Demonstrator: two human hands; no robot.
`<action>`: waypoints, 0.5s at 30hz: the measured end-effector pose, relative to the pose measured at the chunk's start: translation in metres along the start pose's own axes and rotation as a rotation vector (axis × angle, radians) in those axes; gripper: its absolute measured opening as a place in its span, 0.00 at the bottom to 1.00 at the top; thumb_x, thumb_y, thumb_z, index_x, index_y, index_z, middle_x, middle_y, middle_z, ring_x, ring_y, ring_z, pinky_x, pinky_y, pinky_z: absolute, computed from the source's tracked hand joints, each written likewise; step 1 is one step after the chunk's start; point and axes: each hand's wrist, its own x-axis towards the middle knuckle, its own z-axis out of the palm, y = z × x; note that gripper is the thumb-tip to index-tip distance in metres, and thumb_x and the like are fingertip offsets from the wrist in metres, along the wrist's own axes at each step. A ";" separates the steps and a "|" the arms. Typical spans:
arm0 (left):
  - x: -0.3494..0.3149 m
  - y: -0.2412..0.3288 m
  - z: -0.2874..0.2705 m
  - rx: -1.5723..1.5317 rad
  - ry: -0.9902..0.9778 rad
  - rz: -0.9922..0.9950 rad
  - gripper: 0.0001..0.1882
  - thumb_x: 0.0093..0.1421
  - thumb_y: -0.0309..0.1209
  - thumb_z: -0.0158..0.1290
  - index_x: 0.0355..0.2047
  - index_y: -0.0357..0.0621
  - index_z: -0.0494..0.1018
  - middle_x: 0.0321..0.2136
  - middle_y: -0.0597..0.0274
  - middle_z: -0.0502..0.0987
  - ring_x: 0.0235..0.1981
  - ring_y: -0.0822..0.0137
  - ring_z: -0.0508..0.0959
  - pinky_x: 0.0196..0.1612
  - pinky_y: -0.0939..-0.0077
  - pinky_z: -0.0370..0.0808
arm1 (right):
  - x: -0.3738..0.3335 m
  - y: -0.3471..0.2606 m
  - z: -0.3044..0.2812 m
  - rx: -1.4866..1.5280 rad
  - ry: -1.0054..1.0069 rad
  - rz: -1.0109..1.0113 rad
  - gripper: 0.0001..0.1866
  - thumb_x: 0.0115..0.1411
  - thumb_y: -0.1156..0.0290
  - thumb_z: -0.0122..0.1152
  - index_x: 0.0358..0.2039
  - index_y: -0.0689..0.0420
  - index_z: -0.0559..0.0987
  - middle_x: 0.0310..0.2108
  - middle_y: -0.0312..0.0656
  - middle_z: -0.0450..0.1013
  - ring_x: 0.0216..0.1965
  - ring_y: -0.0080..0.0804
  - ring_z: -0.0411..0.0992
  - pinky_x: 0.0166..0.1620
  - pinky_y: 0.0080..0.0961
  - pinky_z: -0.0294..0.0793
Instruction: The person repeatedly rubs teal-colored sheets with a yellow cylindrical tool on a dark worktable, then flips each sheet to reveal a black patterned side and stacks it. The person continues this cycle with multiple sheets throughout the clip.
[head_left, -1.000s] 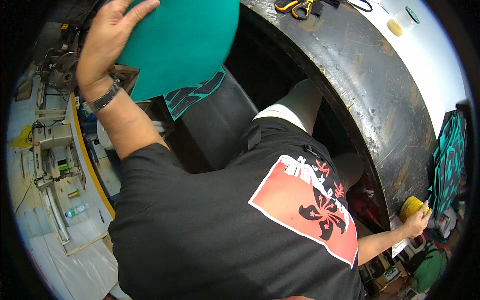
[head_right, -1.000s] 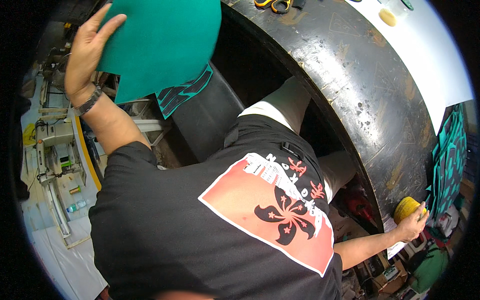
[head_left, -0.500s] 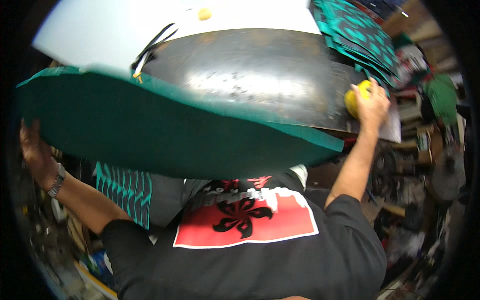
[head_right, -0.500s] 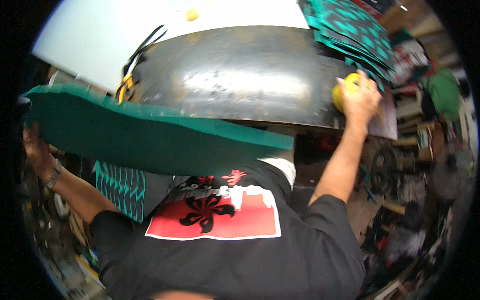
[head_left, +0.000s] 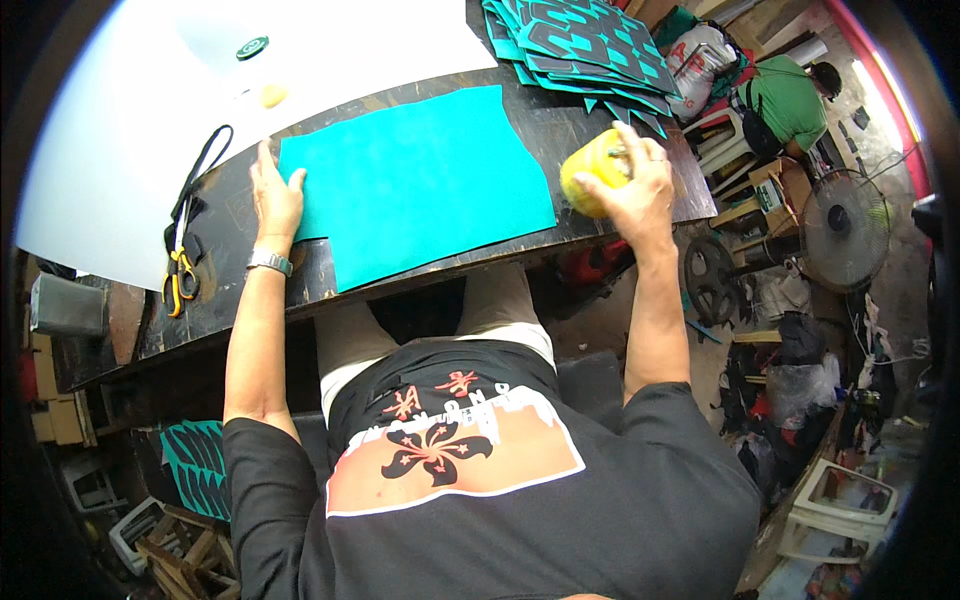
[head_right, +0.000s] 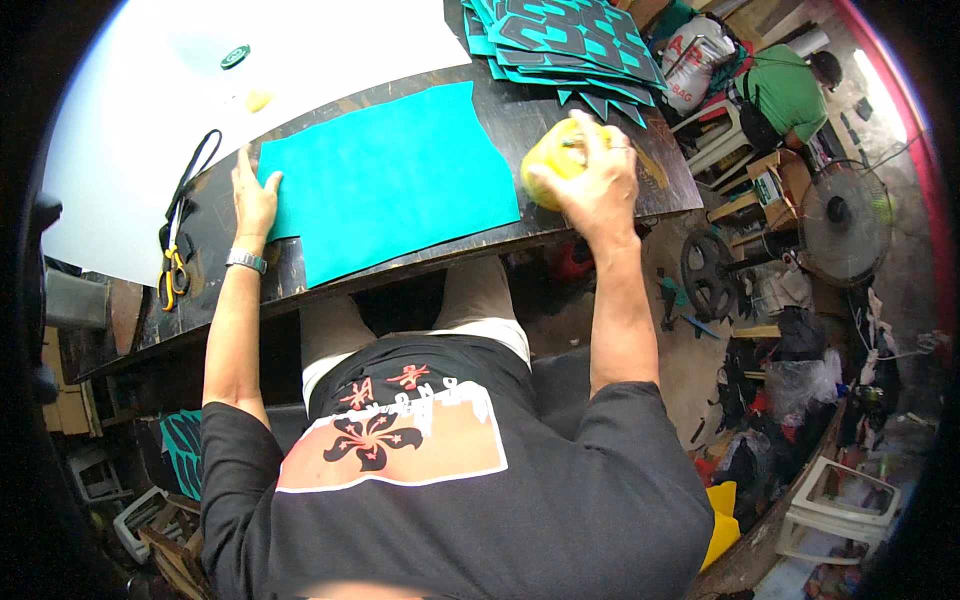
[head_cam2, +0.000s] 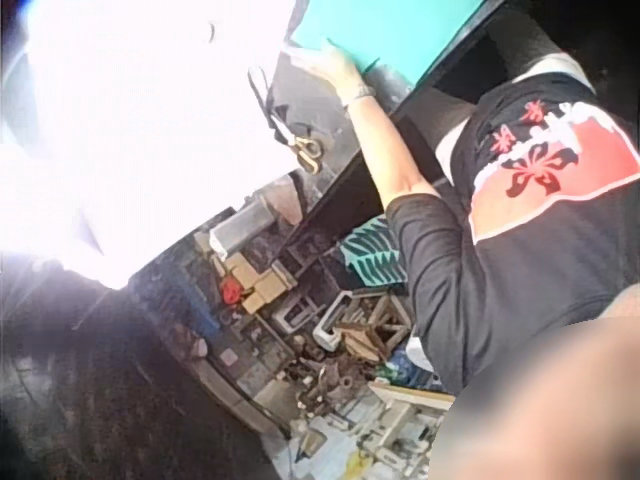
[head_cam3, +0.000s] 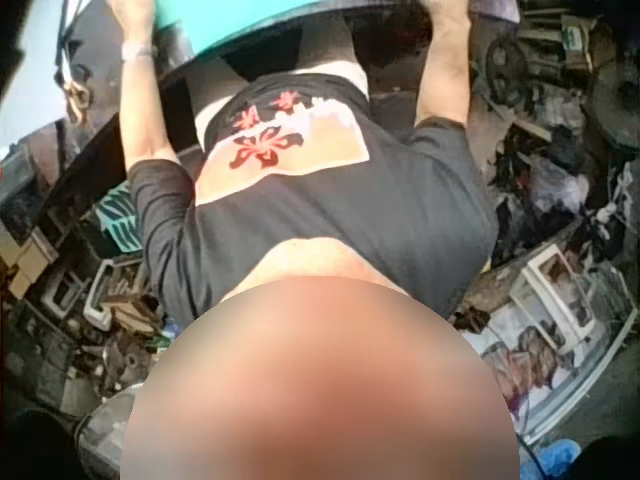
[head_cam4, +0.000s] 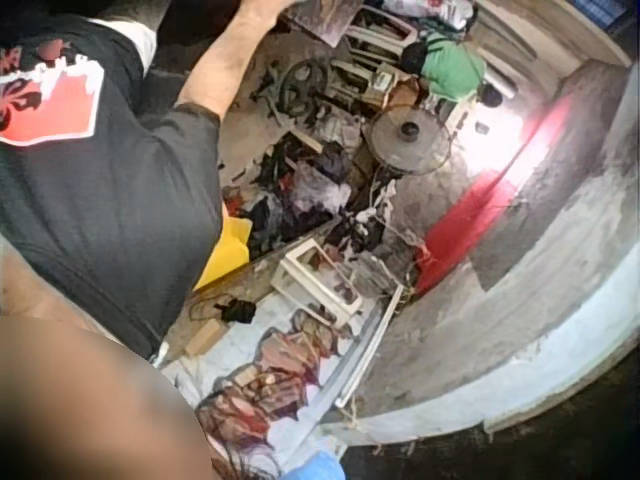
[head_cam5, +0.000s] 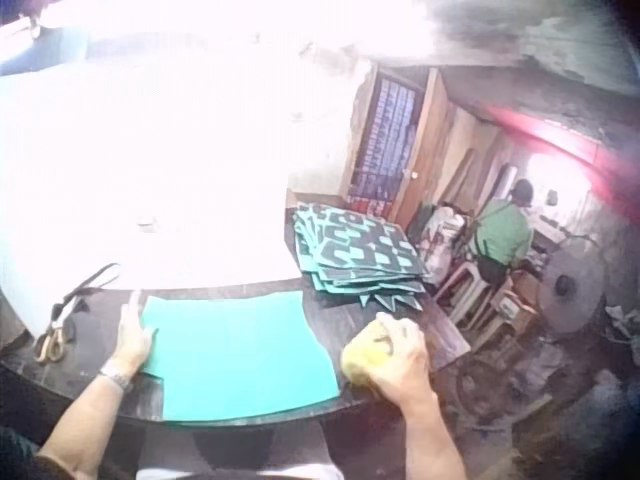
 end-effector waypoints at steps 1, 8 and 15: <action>-0.011 0.013 0.001 0.095 0.068 0.059 0.39 0.59 0.39 0.63 0.68 0.49 0.60 0.64 0.47 0.65 0.65 0.46 0.64 0.64 0.48 0.65 | -0.011 -0.013 -0.001 0.025 -0.001 -0.090 0.44 0.41 0.53 0.79 0.60 0.49 0.74 0.53 0.52 0.68 0.53 0.54 0.68 0.57 0.47 0.71; -0.093 0.086 -0.004 0.322 -0.571 0.323 0.41 0.62 0.62 0.52 0.71 0.63 0.59 0.75 0.54 0.48 0.75 0.41 0.42 0.68 0.24 0.35 | -0.044 -0.062 0.025 -0.098 -0.145 -0.280 0.46 0.44 0.51 0.77 0.65 0.42 0.71 0.58 0.60 0.63 0.52 0.58 0.67 0.50 0.47 0.77; -0.092 0.083 -0.004 0.268 -0.540 0.375 0.41 0.60 0.65 0.52 0.70 0.64 0.61 0.74 0.53 0.50 0.74 0.40 0.44 0.68 0.23 0.35 | 0.083 -0.060 0.135 -0.175 0.112 -0.358 0.38 0.47 0.43 0.70 0.57 0.45 0.77 0.53 0.57 0.70 0.52 0.61 0.68 0.49 0.52 0.77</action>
